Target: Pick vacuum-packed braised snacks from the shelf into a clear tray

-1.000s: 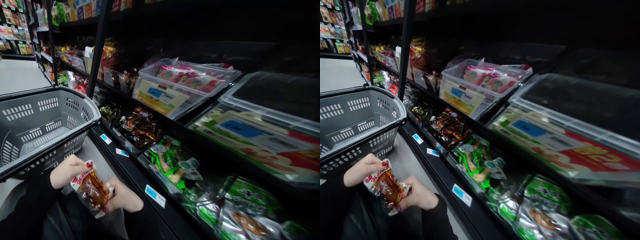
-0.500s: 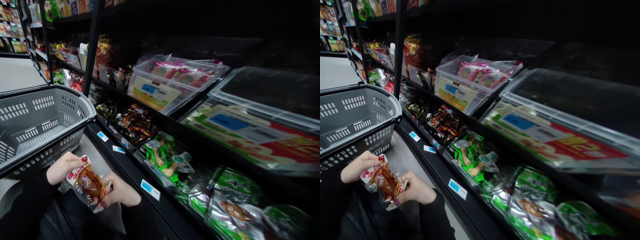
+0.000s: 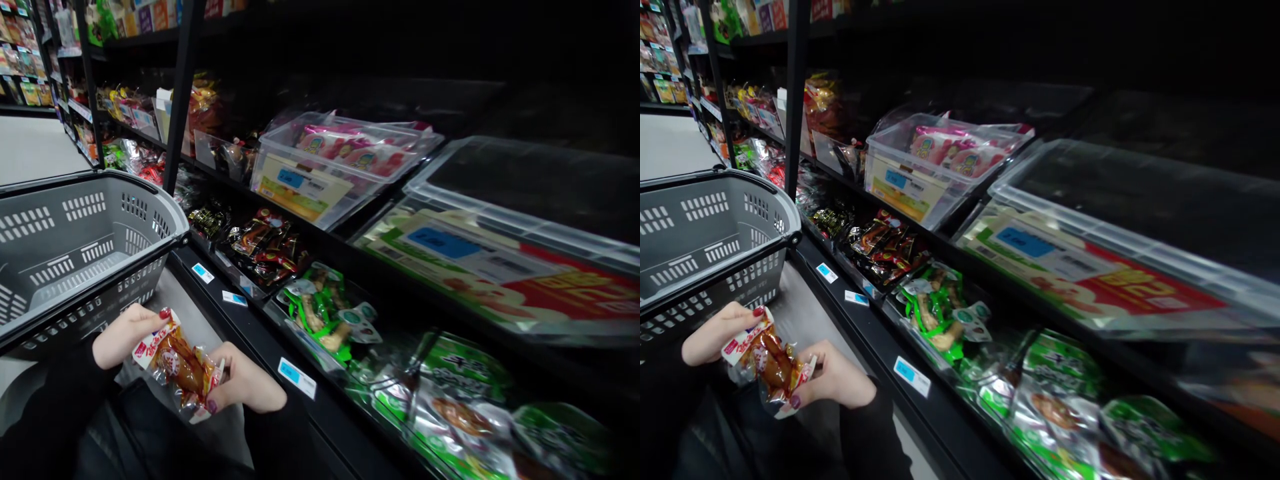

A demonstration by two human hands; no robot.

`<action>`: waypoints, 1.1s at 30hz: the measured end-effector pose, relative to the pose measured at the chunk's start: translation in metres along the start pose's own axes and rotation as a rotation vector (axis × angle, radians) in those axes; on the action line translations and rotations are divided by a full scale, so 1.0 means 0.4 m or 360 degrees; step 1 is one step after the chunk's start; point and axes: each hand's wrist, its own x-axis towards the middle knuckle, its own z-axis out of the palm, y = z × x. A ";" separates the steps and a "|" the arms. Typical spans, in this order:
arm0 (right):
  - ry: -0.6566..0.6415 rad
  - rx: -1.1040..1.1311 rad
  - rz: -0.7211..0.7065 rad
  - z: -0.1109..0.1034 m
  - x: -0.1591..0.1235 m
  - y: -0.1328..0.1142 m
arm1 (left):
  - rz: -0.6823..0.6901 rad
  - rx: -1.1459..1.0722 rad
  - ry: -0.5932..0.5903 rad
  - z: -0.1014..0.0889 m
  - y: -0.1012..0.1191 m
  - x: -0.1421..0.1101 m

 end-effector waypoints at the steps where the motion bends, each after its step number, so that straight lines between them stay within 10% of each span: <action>1: 0.0000 -0.0003 -0.0005 -0.002 0.001 0.001 | 0.0002 -0.0002 0.0008 0.000 -0.001 0.001; 5: 0.0102 -0.0199 -0.0088 0.005 -0.010 -0.008 | 0.0057 -0.0022 0.0076 -0.004 -0.001 0.004; 11: 0.1021 -0.2317 -0.1020 0.098 -0.053 -0.045 | 0.0246 -0.0125 0.0164 -0.003 0.018 0.004; 16: 0.1318 -0.3167 -0.1131 0.184 -0.014 -0.009 | 0.0270 -0.0391 -0.0160 0.011 0.008 -0.001; 26: 0.1208 -0.3031 -0.1243 0.192 0.015 0.015 | 0.0158 -0.0441 0.0033 0.020 0.008 0.000; 29: 0.0978 -0.2472 -0.1308 0.166 -0.014 -0.013 | 0.0260 -0.0532 -0.0015 0.022 0.011 -0.005; 33: 0.1202 -0.1495 -0.1001 0.136 -0.034 -0.042 | 0.0390 -0.0642 -0.0183 0.026 0.009 -0.013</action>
